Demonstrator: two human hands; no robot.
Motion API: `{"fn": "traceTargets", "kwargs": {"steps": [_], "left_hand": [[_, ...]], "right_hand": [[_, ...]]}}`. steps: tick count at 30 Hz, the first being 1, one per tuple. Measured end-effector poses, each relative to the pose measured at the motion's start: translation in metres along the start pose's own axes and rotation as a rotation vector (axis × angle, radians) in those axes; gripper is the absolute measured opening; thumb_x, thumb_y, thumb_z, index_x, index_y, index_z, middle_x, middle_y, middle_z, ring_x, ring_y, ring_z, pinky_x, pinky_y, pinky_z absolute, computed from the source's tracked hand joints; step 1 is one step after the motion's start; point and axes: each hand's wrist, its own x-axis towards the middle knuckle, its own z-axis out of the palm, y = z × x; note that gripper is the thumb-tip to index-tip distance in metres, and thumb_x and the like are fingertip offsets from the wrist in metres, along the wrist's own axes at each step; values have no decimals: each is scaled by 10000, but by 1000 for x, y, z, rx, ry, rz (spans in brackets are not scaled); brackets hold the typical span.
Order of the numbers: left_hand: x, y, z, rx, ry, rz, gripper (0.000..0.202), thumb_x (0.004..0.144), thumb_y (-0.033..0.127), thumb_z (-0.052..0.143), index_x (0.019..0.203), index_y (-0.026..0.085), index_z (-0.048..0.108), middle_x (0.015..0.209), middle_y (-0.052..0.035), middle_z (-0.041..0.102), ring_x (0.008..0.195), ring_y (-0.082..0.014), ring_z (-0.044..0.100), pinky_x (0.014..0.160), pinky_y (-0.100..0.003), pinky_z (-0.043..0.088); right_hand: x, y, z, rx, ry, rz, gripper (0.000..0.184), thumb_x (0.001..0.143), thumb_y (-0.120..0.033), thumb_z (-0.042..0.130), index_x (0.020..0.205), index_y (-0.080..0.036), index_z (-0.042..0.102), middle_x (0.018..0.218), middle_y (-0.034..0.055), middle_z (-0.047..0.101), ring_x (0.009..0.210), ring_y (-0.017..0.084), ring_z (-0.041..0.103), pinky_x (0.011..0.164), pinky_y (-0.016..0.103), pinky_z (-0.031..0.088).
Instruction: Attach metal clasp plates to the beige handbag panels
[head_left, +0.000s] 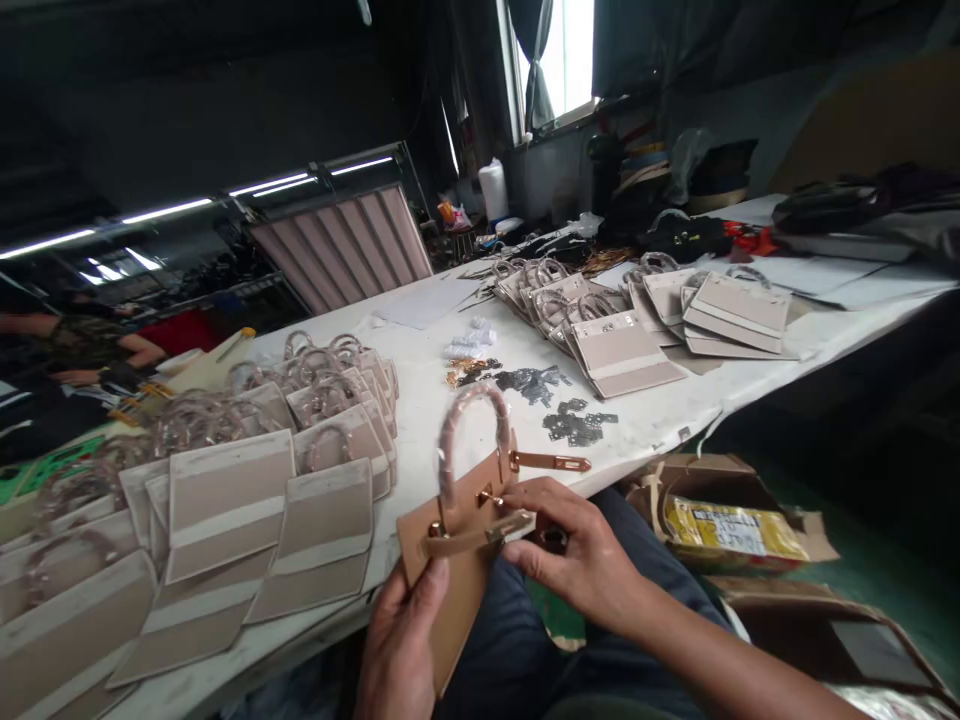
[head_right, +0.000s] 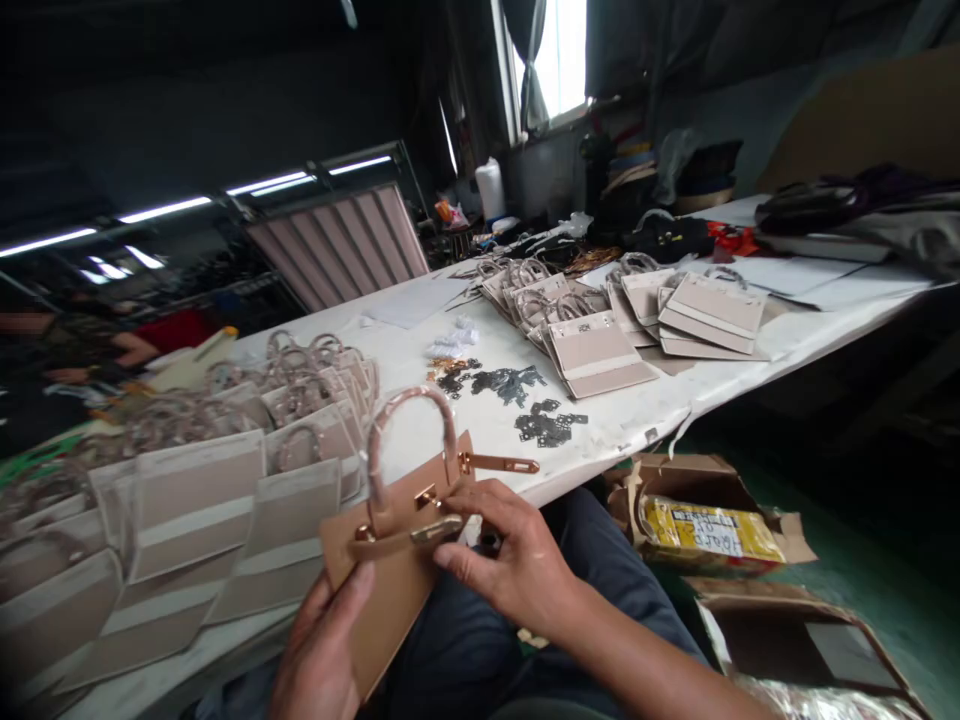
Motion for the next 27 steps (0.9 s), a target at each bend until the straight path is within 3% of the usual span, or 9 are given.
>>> {"fn": "traceTargets", "kwargs": {"steps": [2,5,9,11,15,17,20,23,27], "left_hand": [[2,7,-6,-137,111,-50,667,749,533,896,1338,254,754,1257,-65,806,1344,-408,651,1176,-520,523],[10,15,-15,-232,136,-94,656,733,490,914,1328,264,757,1276,-64,799,1338,-399,659,1158,-532,536],[16,9,-20,-273,62,-122,567,802,455,876,1315,244,760,1277,-84,797,1346,-376,658,1188,-532,501],[17,3,-18,-280,15,-129,528,816,442,865,1292,236,770,1265,-96,800,1334,-384,664,1184,-542,498],[21,-5,-12,-251,-98,-93,570,747,394,910,1272,221,775,1282,-128,788,1319,-423,661,1159,-563,500],[24,-8,-7,-196,-106,-84,598,699,380,945,1245,201,781,1292,-141,781,1322,-429,654,1160,-557,492],[29,-15,2,-133,-24,-83,574,671,403,973,1173,187,799,1265,-134,791,1330,-407,648,1181,-517,467],[32,-22,9,-152,-22,-87,573,735,452,938,1229,206,784,1327,-125,769,1355,-376,637,1193,-472,456],[34,-31,11,-240,-97,-115,545,860,474,839,1335,226,740,1372,-118,748,1361,-368,639,1180,-481,477]], "right_hand": [[4,-2,0,-32,97,29,265,942,-405,782,1161,-257,773,1146,94,748,1000,242,710,822,339,572],[13,1,-5,-139,222,137,344,867,-498,832,1076,-235,756,1091,92,736,879,241,684,753,352,547],[28,4,-10,-173,128,276,599,744,-576,899,1213,-241,735,1030,67,761,818,254,668,757,371,528],[32,3,-11,-170,79,278,575,748,-545,898,1219,-251,749,983,48,769,856,267,672,792,366,515],[36,-1,-18,-121,69,287,347,877,-542,773,985,-212,783,850,31,735,815,240,632,742,325,464],[37,1,-24,-35,40,338,415,954,-587,665,852,-194,748,801,31,709,786,224,608,726,316,448],[35,10,-31,52,57,432,538,984,-648,589,686,-201,619,692,10,622,708,193,536,691,309,415],[30,23,-33,85,104,552,566,941,-689,630,647,-214,538,627,-14,542,643,170,447,639,310,360],[23,40,-32,170,142,664,558,906,-717,664,688,-209,591,630,-17,571,625,171,448,629,314,361]]}}
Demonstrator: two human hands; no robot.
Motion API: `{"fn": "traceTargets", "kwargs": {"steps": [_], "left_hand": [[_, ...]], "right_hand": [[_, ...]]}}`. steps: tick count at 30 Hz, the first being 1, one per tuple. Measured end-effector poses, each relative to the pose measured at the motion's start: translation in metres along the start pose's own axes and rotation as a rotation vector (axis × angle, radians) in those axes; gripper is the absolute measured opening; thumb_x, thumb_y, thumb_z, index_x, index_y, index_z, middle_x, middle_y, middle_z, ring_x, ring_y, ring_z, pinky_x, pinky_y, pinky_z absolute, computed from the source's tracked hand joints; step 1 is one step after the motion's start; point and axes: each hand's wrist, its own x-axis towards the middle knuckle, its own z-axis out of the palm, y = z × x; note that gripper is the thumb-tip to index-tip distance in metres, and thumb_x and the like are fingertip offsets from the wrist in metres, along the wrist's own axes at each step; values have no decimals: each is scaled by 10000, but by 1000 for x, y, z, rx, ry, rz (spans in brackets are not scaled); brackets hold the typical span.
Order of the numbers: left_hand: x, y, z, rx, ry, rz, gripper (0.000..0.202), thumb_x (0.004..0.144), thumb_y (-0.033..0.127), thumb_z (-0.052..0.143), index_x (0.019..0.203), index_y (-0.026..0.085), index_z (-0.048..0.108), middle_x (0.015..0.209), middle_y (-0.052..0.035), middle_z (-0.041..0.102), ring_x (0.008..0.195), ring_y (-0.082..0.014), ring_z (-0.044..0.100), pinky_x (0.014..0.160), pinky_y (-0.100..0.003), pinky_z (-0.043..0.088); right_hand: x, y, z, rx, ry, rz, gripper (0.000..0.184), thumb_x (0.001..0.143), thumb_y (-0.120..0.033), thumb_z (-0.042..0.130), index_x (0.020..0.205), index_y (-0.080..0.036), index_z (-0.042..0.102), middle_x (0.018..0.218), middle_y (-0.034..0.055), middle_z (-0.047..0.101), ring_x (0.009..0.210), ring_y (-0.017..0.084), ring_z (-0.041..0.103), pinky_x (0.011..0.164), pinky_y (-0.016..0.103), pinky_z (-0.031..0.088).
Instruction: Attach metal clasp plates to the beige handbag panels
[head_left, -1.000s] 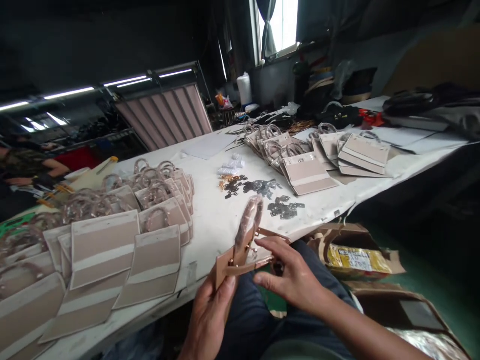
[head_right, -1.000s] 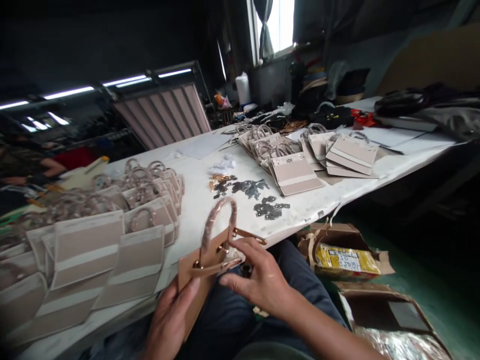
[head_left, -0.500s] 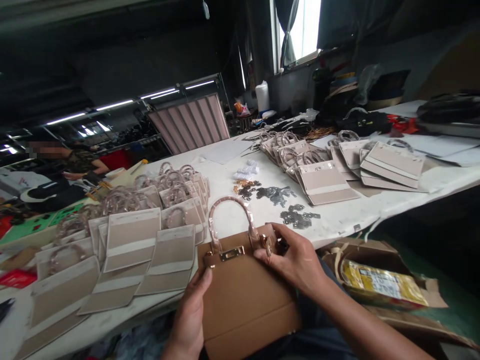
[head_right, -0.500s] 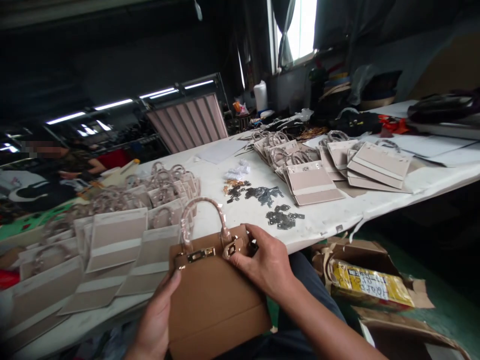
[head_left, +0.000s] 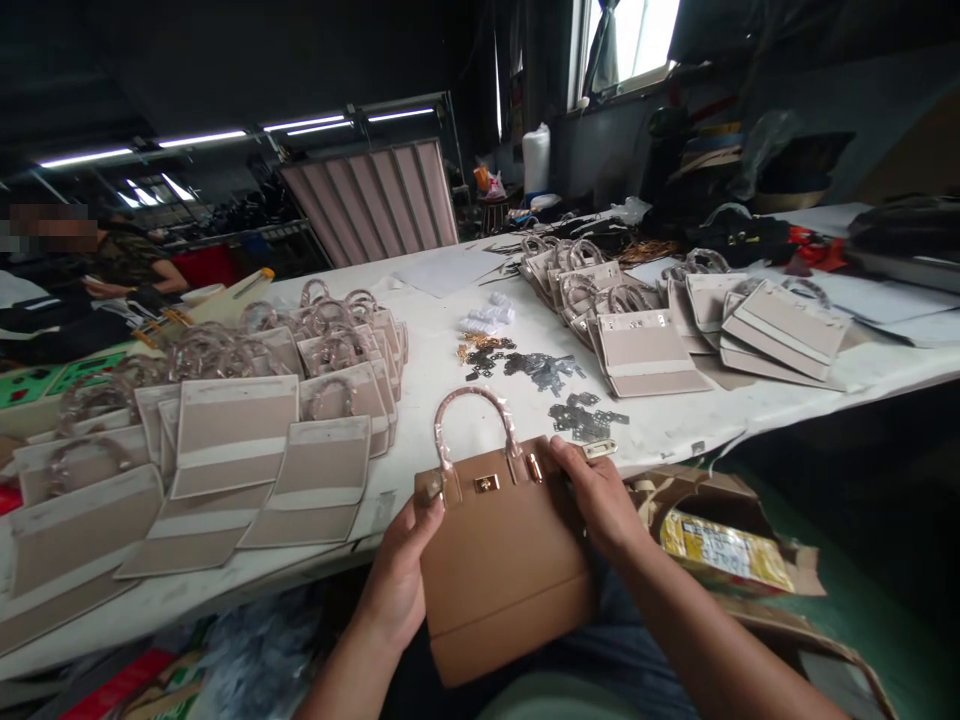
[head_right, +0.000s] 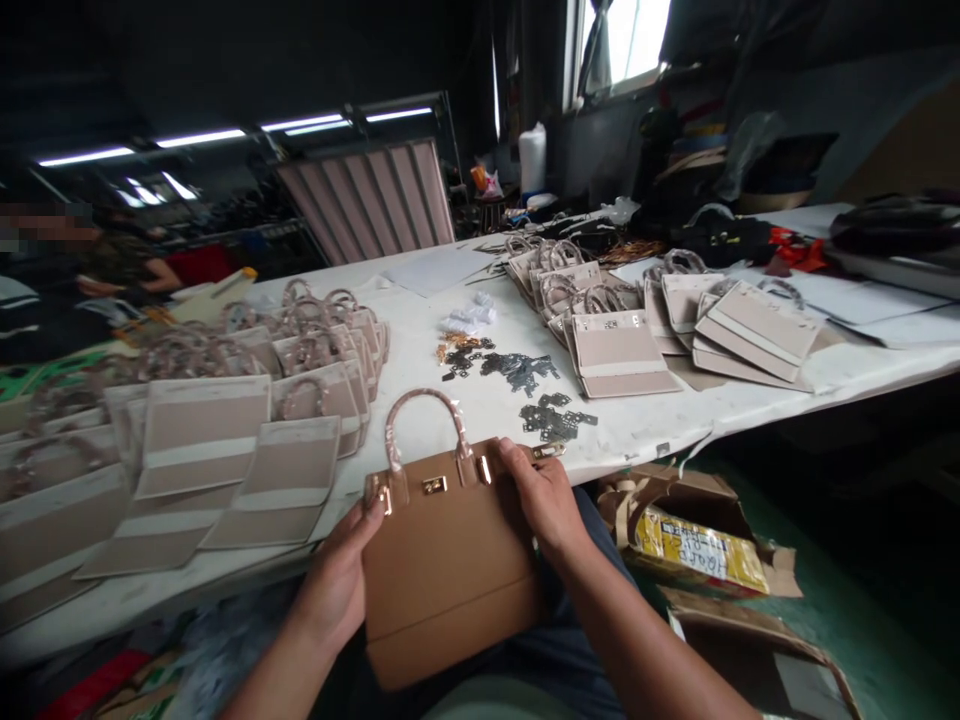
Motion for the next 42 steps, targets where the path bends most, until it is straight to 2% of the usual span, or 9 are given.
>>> {"fn": "traceTargets", "kwargs": {"steps": [7,10,14,23,27,30,33,37,42], "left_hand": [[5,-13,-2,-40,32,-14,515,866,497,829,1299,227,759,1284,-111,787,1305,-366,680,1172,-488,484],[4,-17,-3,-50,22,-11,496,902,510,791,1298,214,746,1262,-112,792,1301,-361,679,1159,-493,490],[4,-24,-7,-42,81,-4,446,900,525,792,1212,208,765,1264,-94,791,1294,-342,680,1148,-462,495],[16,-32,-18,-31,226,-44,644,802,603,850,1314,230,736,1242,-102,801,1328,-347,668,1205,-513,451],[17,-33,-18,-98,208,-117,635,840,614,814,1329,219,724,1253,-116,795,1281,-338,700,1168,-515,493],[13,-34,-17,-112,197,-137,642,848,623,807,1329,209,712,1284,-120,781,1316,-335,677,1164,-503,491],[9,-34,-16,-63,175,-61,586,835,628,823,1229,202,741,1297,-107,775,1381,-337,624,1197,-471,455],[7,-33,-12,9,181,20,526,807,630,849,1101,201,773,1288,-88,780,1435,-350,572,1243,-463,394],[10,-49,-11,58,204,12,524,837,578,841,1211,214,796,1393,-97,739,1502,-351,505,1283,-477,324]], "right_hand": [[5,15,-4,33,0,1,505,912,-687,683,763,-205,672,743,3,673,741,201,548,714,310,421],[6,18,-3,41,15,47,514,890,-697,698,759,-200,687,759,17,689,757,217,570,720,317,438],[5,18,-1,22,61,115,535,845,-715,736,726,-194,706,734,32,710,735,231,601,701,324,465],[4,12,11,193,-39,141,515,817,-710,773,824,-196,740,903,66,792,887,281,706,836,353,553],[5,13,14,237,-49,129,493,817,-679,794,903,-194,783,979,72,810,992,297,726,864,353,566],[6,19,12,230,-34,173,506,808,-685,803,876,-183,798,945,84,813,945,302,728,838,362,565],[6,26,8,229,-36,222,519,794,-700,806,805,-180,794,813,86,792,836,300,717,778,368,556],[5,27,3,146,-12,195,530,812,-712,777,767,-184,780,775,64,773,799,274,695,774,354,535],[11,26,-10,-243,-20,11,519,853,-699,721,790,-190,798,840,65,792,885,305,697,810,355,515]]}}
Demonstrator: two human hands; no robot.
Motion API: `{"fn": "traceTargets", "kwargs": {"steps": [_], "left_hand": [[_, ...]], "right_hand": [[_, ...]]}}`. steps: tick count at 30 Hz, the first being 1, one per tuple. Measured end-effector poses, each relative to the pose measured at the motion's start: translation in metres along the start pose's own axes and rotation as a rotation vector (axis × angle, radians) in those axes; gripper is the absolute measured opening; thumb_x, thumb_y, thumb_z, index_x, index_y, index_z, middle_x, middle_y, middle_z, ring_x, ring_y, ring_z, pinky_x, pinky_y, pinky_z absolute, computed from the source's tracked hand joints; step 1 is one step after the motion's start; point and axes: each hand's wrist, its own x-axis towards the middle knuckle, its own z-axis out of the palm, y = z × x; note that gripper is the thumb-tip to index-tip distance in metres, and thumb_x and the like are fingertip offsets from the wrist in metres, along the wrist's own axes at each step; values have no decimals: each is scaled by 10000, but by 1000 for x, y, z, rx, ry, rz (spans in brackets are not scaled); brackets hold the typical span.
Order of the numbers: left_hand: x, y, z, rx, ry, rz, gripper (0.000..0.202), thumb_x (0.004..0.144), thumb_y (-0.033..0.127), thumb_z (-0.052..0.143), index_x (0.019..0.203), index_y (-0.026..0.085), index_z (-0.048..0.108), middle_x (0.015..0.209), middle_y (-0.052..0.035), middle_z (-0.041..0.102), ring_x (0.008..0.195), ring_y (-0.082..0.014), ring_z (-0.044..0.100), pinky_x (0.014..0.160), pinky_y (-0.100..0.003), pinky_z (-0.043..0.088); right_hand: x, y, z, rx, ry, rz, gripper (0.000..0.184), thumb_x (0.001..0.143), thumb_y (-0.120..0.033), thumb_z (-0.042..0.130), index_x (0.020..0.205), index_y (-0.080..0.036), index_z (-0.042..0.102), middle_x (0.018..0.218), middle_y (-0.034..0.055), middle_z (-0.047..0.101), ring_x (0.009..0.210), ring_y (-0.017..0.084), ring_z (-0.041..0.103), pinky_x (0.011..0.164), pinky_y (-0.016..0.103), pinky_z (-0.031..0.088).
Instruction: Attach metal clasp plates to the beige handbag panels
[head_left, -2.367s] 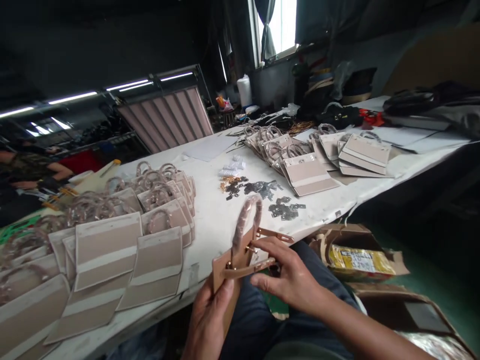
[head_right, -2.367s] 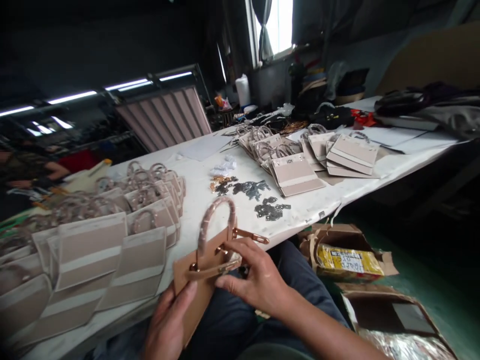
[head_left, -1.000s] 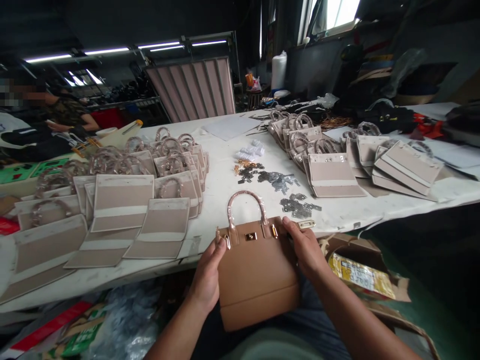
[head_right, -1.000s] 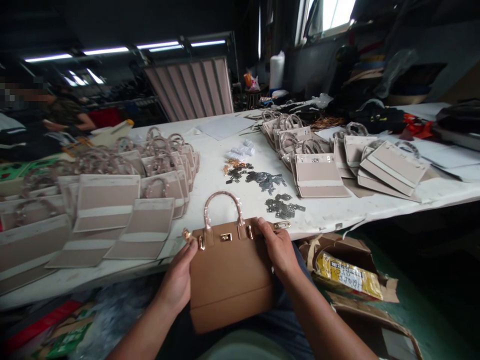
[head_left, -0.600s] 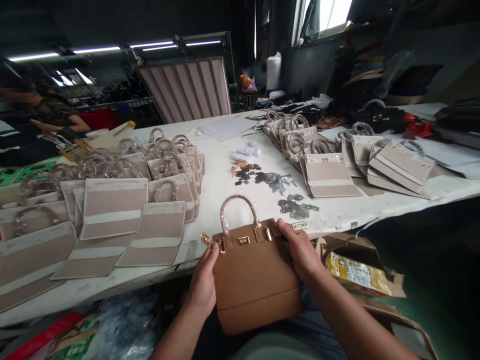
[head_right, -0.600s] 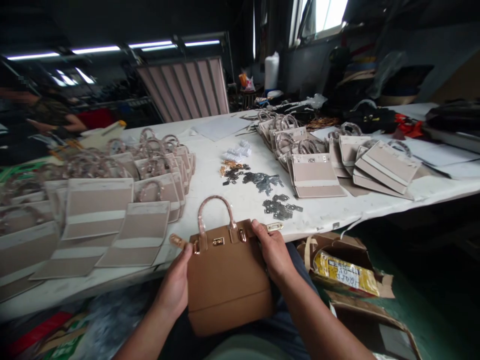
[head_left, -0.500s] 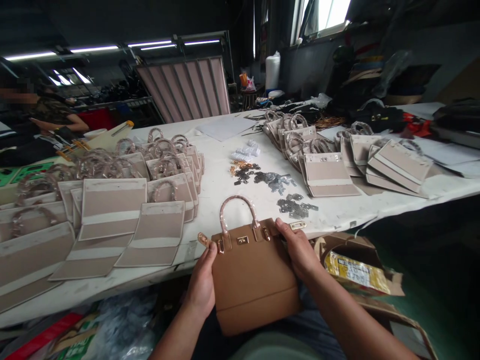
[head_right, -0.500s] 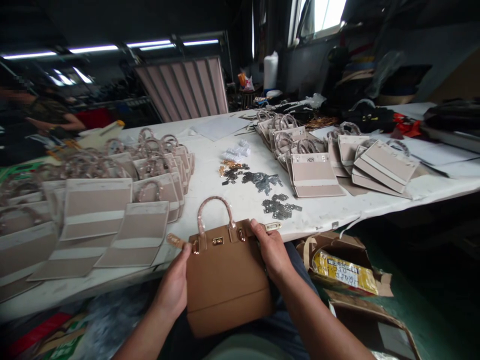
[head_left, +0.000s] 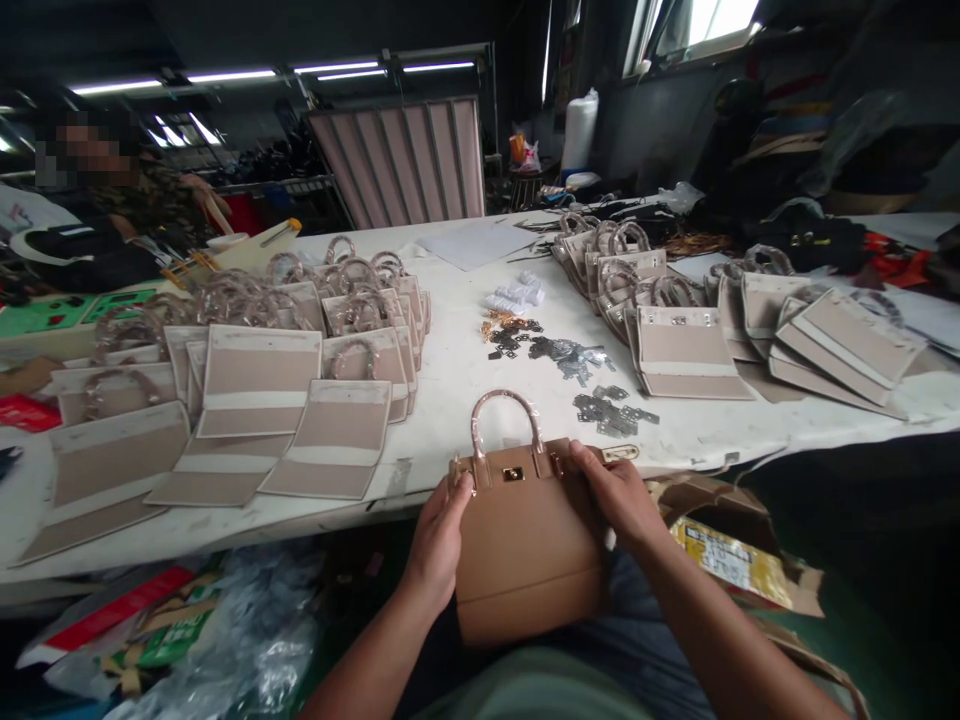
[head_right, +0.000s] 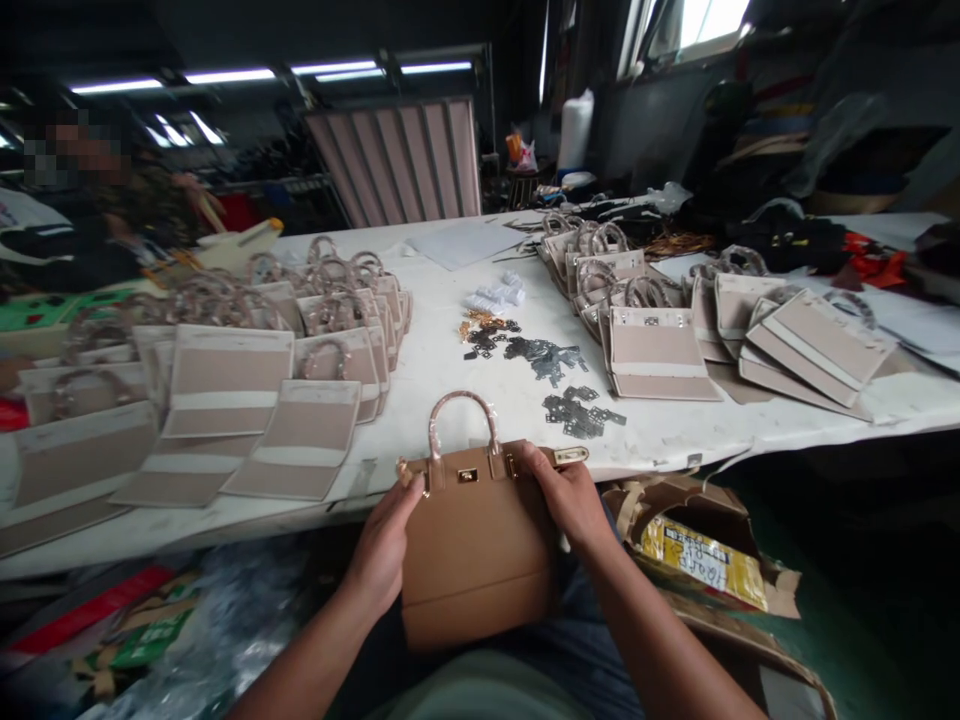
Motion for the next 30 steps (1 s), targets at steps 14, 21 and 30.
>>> {"fn": "traceTargets", "kwargs": {"steps": [14,21,30], "left_hand": [[1,-46,-5,0,41,-129,557,846,602,814,1188,163,817,1282,-148,786,1359,-394,628,1160,-466,431],[-1,-41,2,-73,69,-141,509,838,539,847,1149,137,826,1169,-137,821,1229,-360,710,1050,-405,516],[1,-41,2,-198,31,-261,594,819,506,859,1285,146,780,1087,-134,832,1097,-345,762,1019,-447,549]], "right_hand": [[-6,-42,-13,-176,-60,-54,427,814,-621,827,854,-205,743,650,16,672,555,191,610,526,309,481],[26,-100,44,544,-282,-132,419,843,-510,853,724,-212,584,604,-46,500,461,96,435,411,238,434],[124,-46,134,509,-560,411,385,931,-444,768,723,-187,570,580,-73,404,432,73,329,340,198,329]]}}
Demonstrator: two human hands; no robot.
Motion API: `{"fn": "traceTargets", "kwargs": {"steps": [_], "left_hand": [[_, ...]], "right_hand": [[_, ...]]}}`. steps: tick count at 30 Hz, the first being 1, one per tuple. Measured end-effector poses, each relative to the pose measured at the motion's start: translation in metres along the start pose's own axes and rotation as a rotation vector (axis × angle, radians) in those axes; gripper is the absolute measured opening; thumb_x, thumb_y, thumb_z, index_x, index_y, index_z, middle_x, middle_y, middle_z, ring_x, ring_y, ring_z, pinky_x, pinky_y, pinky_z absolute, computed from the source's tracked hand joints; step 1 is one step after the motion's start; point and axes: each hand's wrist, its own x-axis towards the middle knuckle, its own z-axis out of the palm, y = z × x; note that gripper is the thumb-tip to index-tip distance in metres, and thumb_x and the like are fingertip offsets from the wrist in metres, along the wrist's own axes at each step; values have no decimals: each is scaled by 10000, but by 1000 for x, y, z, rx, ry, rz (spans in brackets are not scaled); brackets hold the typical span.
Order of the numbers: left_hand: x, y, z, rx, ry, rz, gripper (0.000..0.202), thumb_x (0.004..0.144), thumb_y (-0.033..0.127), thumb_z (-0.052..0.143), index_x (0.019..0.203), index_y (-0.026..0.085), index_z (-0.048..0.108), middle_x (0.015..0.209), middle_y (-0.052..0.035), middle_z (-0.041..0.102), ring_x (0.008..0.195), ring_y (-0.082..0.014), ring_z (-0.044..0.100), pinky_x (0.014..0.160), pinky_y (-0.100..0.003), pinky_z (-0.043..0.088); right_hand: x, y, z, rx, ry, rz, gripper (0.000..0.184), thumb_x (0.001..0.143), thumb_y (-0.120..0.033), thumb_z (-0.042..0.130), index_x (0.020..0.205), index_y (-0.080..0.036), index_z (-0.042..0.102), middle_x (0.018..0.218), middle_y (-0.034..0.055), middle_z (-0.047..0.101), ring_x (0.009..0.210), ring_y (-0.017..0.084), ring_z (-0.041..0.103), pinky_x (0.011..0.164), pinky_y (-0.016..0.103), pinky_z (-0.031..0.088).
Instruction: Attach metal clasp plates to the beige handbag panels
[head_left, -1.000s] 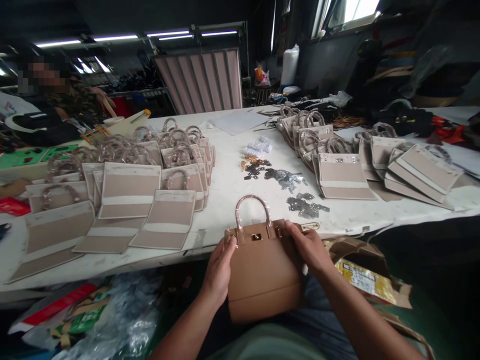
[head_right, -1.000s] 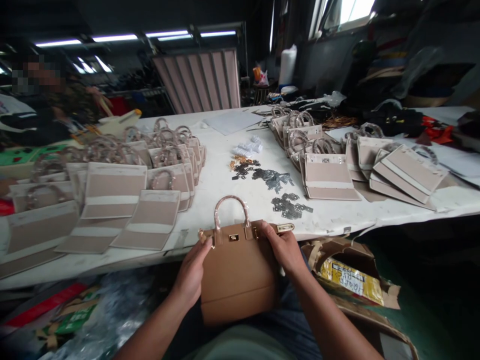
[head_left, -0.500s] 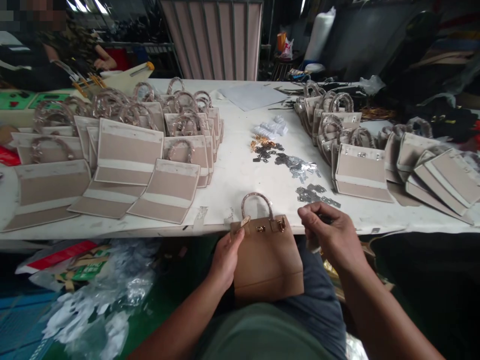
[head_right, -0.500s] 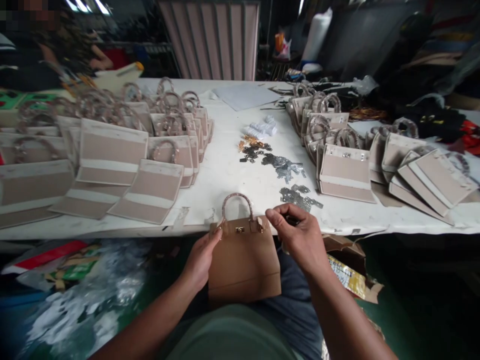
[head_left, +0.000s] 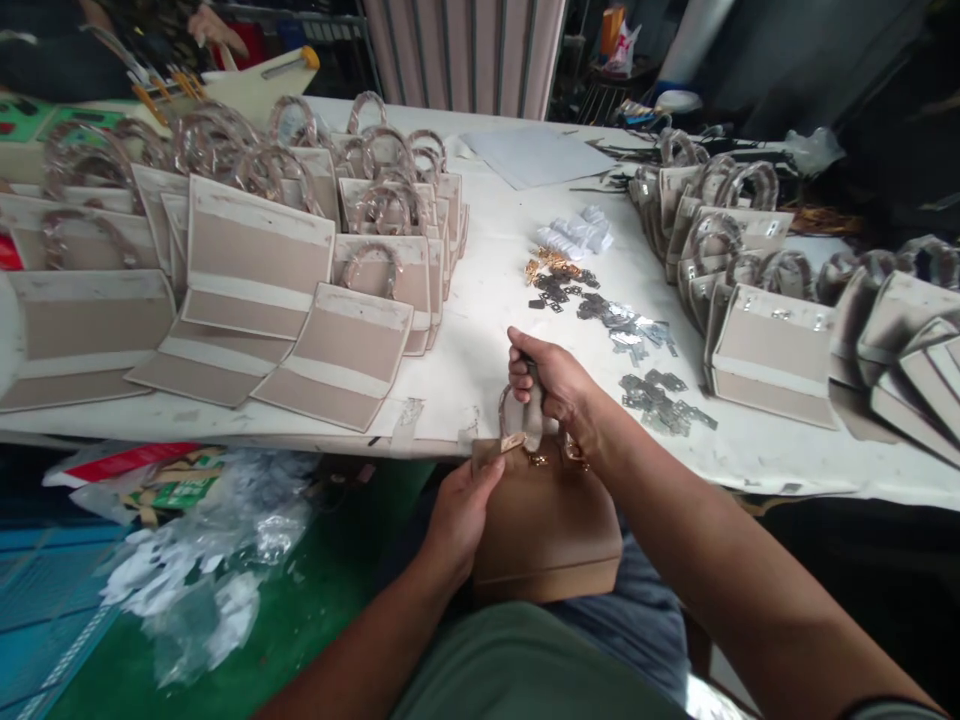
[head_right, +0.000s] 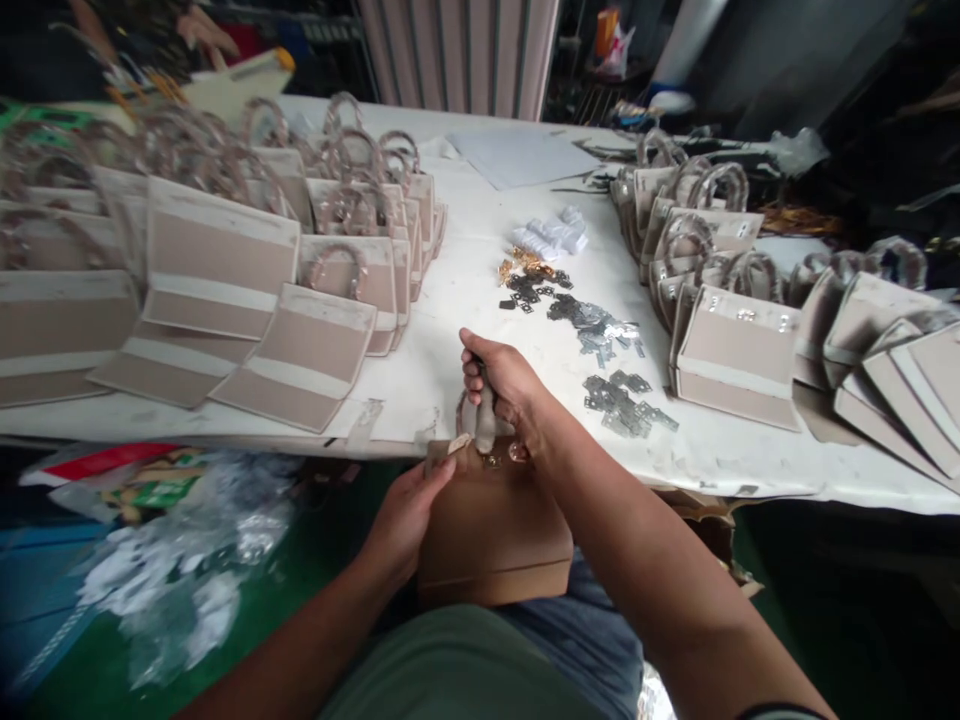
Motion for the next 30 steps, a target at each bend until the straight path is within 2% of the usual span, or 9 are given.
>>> {"fn": "traceTargets", "kwargs": {"steps": [3,7,10,16,22,30], "left_hand": [[0,1,1,-3,15,-26,585,804,504,869,1256,141,793,1086,-134,832,1110,-348,756,1022,-446,550],[-1,3,3,-18,37,-67,599,800,525,868,1250,138,795,1060,-138,834,1022,-342,779,960,-439,580],[-1,4,5,-36,64,-87,606,780,525,887,1228,127,801,1022,-143,835,967,-334,788,923,-429,593],[-1,5,10,-100,101,-118,555,748,504,915,1146,131,817,949,-121,832,912,-319,790,844,-405,606],[-1,4,14,-142,124,-126,506,764,507,904,1101,139,822,914,-103,828,872,-299,784,824,-394,600],[-1,-1,13,-72,199,-108,568,713,611,906,989,128,796,850,-95,807,838,-302,768,746,-357,578]], "right_hand": [[9,12,-5,36,3,89,396,954,-451,747,726,-194,552,581,-78,398,430,70,317,344,189,336],[15,15,-4,11,36,120,400,993,-457,695,730,-192,549,590,-69,416,425,74,334,341,194,353],[17,17,-3,3,57,94,394,1002,-442,674,727,-196,537,597,-61,425,422,76,342,333,197,350],[18,23,-6,1,51,38,389,944,-446,740,728,-205,524,595,-60,427,420,77,342,324,201,332],[15,25,-4,-55,68,5,419,892,-478,790,712,-212,520,570,-59,433,416,78,344,320,204,332],[12,28,-2,-84,73,-31,432,862,-491,810,702,-215,519,572,-57,434,406,77,351,320,212,329]]}}
